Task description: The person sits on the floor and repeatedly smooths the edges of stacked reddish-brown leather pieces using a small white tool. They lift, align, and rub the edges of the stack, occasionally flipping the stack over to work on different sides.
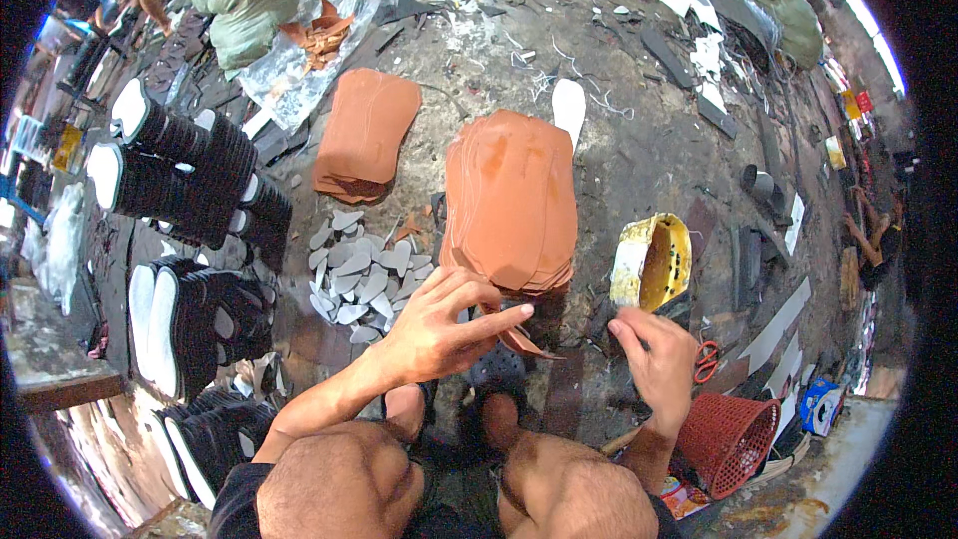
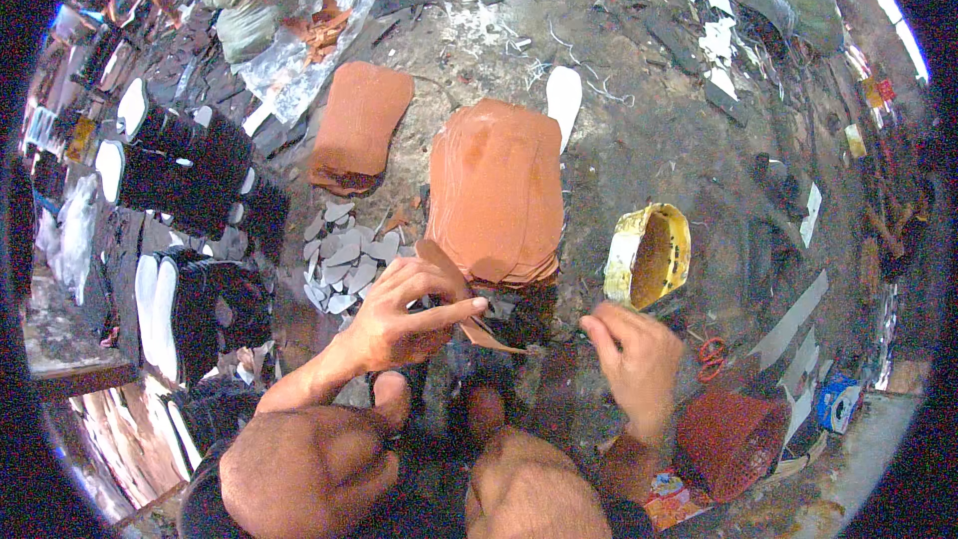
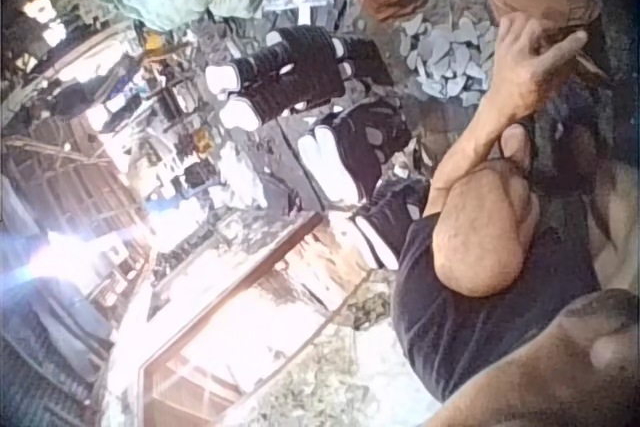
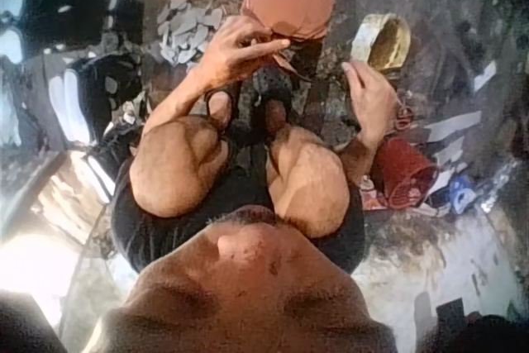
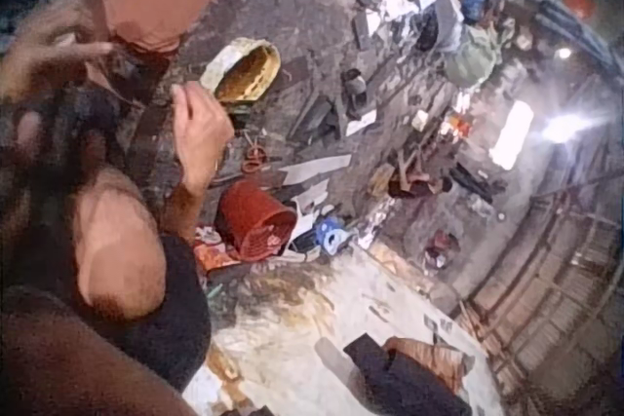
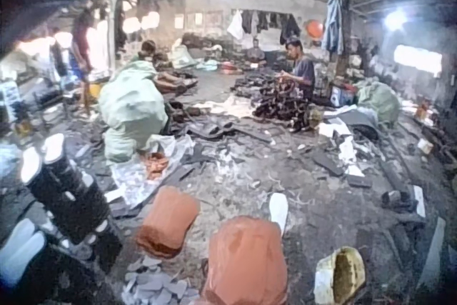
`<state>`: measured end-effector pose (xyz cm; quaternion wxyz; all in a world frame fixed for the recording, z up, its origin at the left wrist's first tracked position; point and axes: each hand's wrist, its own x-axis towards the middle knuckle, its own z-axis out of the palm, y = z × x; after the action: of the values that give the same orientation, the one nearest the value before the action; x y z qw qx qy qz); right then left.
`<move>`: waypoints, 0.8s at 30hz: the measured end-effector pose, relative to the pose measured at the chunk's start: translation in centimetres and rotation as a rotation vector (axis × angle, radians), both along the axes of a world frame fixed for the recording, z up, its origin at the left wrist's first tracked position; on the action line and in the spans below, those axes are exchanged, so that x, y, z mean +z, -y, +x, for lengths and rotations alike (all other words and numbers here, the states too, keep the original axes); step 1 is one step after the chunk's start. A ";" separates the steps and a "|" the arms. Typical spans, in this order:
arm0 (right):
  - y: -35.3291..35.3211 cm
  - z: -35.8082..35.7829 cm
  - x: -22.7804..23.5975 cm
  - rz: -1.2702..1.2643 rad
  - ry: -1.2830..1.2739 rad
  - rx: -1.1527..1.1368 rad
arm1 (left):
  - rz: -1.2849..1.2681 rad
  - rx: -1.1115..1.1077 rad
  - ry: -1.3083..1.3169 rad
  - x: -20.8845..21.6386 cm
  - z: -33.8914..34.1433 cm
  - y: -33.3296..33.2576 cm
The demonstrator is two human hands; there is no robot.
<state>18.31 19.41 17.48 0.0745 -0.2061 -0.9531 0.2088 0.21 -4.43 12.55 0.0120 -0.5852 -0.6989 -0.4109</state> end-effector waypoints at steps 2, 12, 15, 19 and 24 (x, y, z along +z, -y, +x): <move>0.7 0.4 -0.2 -0.176 -0.059 -0.115 | -0.046 -0.001 0.017 0.4 0.2 -0.3; -0.5 -0.4 -3.3 -0.510 -0.033 -0.321 | -0.069 0.035 0.090 1.1 0.2 0.4; 4.4 -3.4 -4.2 -0.525 -0.403 0.139 | -0.016 0.015 0.103 0.7 0.1 -0.4; 4.3 -5.2 -5.6 -0.539 -0.481 0.178 | 0.336 0.431 0.216 1.2 -3.0 1.5; -3.2 -13.1 -7.7 -0.981 -0.755 -0.018 | 0.095 0.851 0.261 -8.0 -9.1 5.2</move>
<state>5.24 22.61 9.80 0.3051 -0.1364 -0.6520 0.6806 -8.94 -9.61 4.55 0.1184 -0.1875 -0.8537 -0.4713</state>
